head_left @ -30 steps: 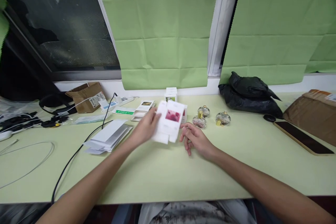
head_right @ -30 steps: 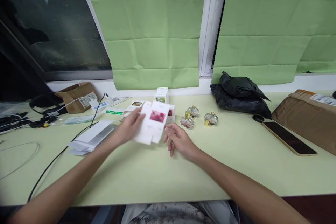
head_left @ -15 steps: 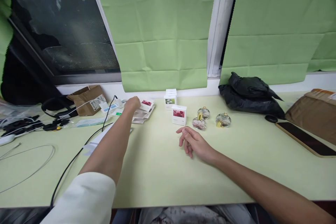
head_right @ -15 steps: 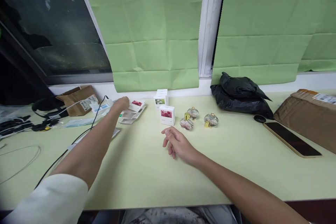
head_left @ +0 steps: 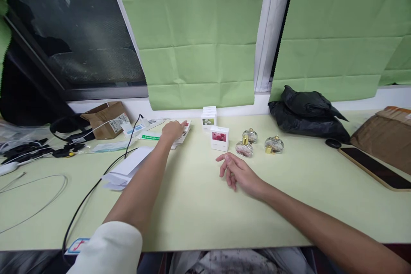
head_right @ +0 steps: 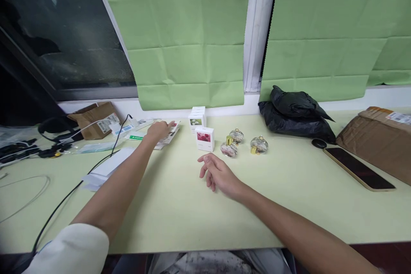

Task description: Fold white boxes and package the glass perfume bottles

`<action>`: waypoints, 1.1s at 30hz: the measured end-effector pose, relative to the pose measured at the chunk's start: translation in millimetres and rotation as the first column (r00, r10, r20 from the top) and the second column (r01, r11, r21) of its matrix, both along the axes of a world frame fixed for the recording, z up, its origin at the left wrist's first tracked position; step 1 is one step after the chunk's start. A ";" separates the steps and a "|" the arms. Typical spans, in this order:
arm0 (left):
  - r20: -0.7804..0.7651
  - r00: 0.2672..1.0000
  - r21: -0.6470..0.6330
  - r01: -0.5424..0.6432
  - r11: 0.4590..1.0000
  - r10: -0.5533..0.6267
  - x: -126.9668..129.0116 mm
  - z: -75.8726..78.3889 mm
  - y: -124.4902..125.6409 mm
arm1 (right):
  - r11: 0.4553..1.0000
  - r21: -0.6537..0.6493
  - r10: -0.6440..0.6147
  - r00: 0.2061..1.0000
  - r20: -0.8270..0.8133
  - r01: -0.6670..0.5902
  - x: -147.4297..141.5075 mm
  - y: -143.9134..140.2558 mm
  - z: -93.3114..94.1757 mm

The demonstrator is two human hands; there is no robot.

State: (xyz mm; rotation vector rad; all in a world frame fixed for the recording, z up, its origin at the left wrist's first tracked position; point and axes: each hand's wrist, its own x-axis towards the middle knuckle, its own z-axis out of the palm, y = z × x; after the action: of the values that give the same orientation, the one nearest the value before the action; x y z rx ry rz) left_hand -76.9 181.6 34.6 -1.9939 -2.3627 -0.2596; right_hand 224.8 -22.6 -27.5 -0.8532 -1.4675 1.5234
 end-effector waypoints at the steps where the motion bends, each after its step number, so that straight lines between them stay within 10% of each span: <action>1: 0.008 1.000 -0.029 -0.001 1.000 0.001 1.0 -2.6 0.9 | 1.000 -0.001 0.001 1.000 -0.001 -0.001 -0.1 0.1 0.2; 15: 0.013 0.998 -0.154 -0.054 0.987 0.056 7.3 -64.4 -8.6 | 0.999 -0.035 0.027 0.999 0.026 -0.026 0.2 0.4 -1.4; 33: 0.066 0.994 -0.091 -0.087 0.992 0.093 6.8 -25.4 -5.2 | 0.999 -0.038 0.038 0.999 0.033 -0.036 3.9 3.2 -3.0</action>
State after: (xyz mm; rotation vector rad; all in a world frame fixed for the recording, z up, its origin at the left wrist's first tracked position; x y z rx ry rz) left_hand -70.1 176.4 9.2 -1.9387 -2.5419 -0.2286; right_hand 228.7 -19.3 -30.4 -0.8827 -1.4909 1.5755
